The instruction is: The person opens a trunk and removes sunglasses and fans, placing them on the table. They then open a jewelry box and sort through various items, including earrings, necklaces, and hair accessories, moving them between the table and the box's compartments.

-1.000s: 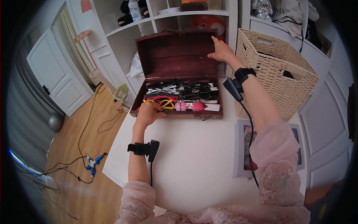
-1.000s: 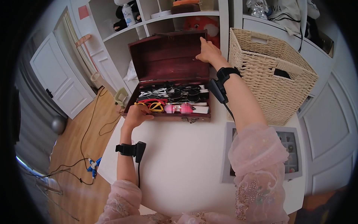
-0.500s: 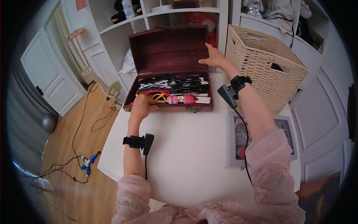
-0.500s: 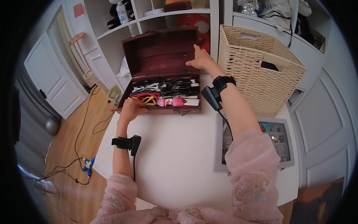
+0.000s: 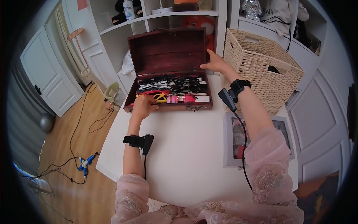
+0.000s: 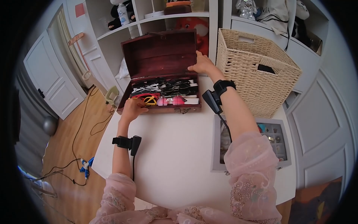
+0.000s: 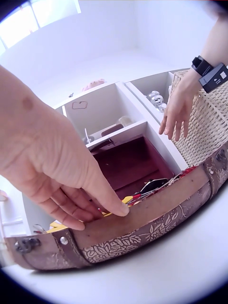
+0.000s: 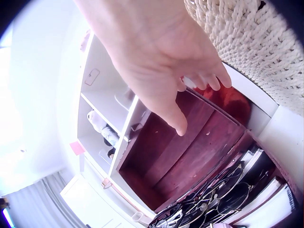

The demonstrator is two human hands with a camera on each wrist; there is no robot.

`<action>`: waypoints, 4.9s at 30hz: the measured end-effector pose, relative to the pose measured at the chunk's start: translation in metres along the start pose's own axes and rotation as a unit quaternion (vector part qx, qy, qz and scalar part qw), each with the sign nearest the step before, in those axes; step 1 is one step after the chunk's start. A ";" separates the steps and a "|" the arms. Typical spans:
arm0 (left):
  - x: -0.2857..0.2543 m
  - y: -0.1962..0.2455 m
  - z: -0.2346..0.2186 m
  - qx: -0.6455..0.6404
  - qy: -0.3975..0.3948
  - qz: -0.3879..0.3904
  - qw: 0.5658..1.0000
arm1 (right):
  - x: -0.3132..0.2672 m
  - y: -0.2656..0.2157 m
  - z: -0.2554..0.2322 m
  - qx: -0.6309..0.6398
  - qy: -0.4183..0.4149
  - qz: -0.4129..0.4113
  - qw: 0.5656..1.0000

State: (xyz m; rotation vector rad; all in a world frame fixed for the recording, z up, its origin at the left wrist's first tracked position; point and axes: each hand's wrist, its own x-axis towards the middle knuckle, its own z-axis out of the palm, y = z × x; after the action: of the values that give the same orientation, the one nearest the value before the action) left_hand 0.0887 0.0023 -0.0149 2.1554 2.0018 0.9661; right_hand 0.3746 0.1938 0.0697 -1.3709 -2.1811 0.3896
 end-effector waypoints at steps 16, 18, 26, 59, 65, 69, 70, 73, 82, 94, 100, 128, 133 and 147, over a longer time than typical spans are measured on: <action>0.004 -0.011 -0.016 -0.009 -0.022 -0.045 0.999 | -0.028 -0.010 0.000 0.016 -0.055 0.022 0.998; 0.004 -0.011 -0.015 -0.007 -0.030 -0.046 0.998 | -0.029 -0.009 0.006 0.018 -0.033 0.017 0.999; 0.004 -0.013 -0.010 -0.005 -0.028 -0.047 0.998 | -0.050 -0.041 0.020 0.361 0.025 0.115 0.925; 0.001 -0.004 -0.009 -0.024 -0.002 -0.031 0.999 | -0.095 -0.010 0.115 0.288 0.298 0.095 0.905; 0.004 -0.012 -0.010 0.001 0.063 -0.018 0.998 | -0.096 -0.002 0.117 0.280 0.280 0.082 0.915; 0.009 -0.012 -0.013 -0.005 0.090 -0.020 0.996 | -0.097 -0.003 0.117 0.269 0.275 0.071 0.920; 0.011 -0.012 -0.016 0.001 0.100 -0.030 0.994 | -0.096 -0.003 0.117 0.268 0.279 0.070 0.919; 0.019 -0.018 -0.021 0.000 0.109 -0.035 0.993 | -0.096 -0.003 0.120 0.239 0.272 0.076 0.929; 0.026 -0.034 -0.025 -0.016 0.119 -0.035 0.992 | -0.103 -0.005 0.116 0.229 0.261 0.099 0.933; 0.021 -0.029 -0.031 -0.011 0.099 -0.015 0.995 | -0.101 -0.019 0.107 0.141 0.223 0.058 0.963; 0.025 -0.014 -0.019 -0.013 0.004 0.002 1.000 | -0.105 -0.024 0.095 0.127 0.181 0.056 0.974; 0.021 -0.012 -0.009 0.039 -0.038 0.012 0.998 | -0.108 -0.024 0.100 0.025 0.103 0.041 0.994; 0.021 -0.015 -0.006 0.058 -0.034 0.036 0.997 | -0.109 -0.026 0.097 0.028 0.097 0.045 0.994; 0.022 -0.017 0.000 0.059 -0.012 0.035 0.998 | -0.109 -0.030 0.093 0.056 0.097 0.053 0.992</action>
State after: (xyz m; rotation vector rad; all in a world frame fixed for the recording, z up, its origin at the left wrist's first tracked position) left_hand 0.0726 0.0253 -0.0132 2.2992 2.0355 0.8448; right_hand 0.3369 0.0860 -0.0220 -1.4045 -1.9079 0.3941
